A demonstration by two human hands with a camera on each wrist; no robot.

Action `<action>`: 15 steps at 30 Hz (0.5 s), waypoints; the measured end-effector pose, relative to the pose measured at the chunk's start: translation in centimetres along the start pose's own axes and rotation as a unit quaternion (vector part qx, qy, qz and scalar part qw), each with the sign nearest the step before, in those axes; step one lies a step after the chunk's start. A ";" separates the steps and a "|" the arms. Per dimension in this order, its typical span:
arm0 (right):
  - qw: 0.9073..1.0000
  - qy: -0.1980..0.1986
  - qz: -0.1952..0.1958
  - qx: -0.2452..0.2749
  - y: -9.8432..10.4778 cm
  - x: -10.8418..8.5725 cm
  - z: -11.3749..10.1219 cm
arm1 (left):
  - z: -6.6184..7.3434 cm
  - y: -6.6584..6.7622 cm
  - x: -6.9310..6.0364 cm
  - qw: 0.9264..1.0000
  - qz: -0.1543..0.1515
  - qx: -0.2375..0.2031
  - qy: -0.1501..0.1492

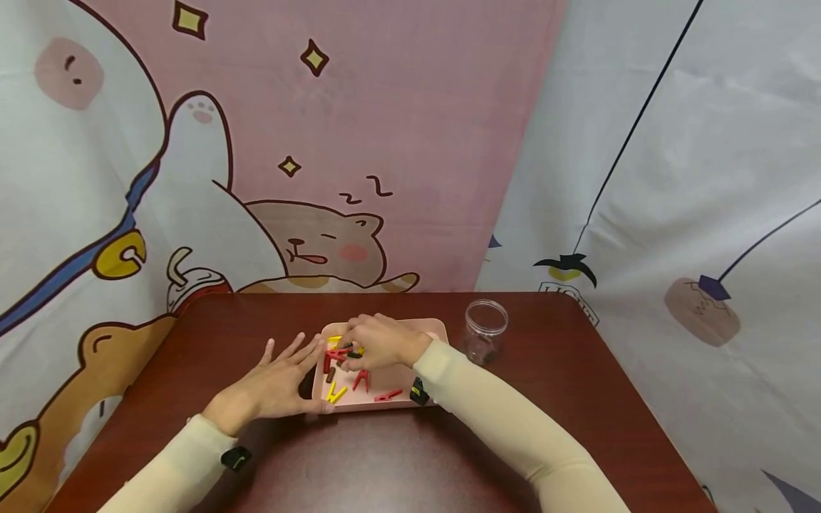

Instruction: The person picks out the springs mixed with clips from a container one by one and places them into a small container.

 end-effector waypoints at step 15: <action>0.998 -0.014 -0.053 -0.023 -2.3 1.9 -1.0 | 0.1 0.1 -0.3 1.000 0.004 -0.010 0.001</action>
Point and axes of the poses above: each hand's wrist, its own x-axis towards the middle knuckle, its own y-axis out of the back of the hand, z = x × y, the point moved 10 cm from there along x, towards the middle knuckle, and after that the axes turned 11 degrees about x, right-handed, at the moved point
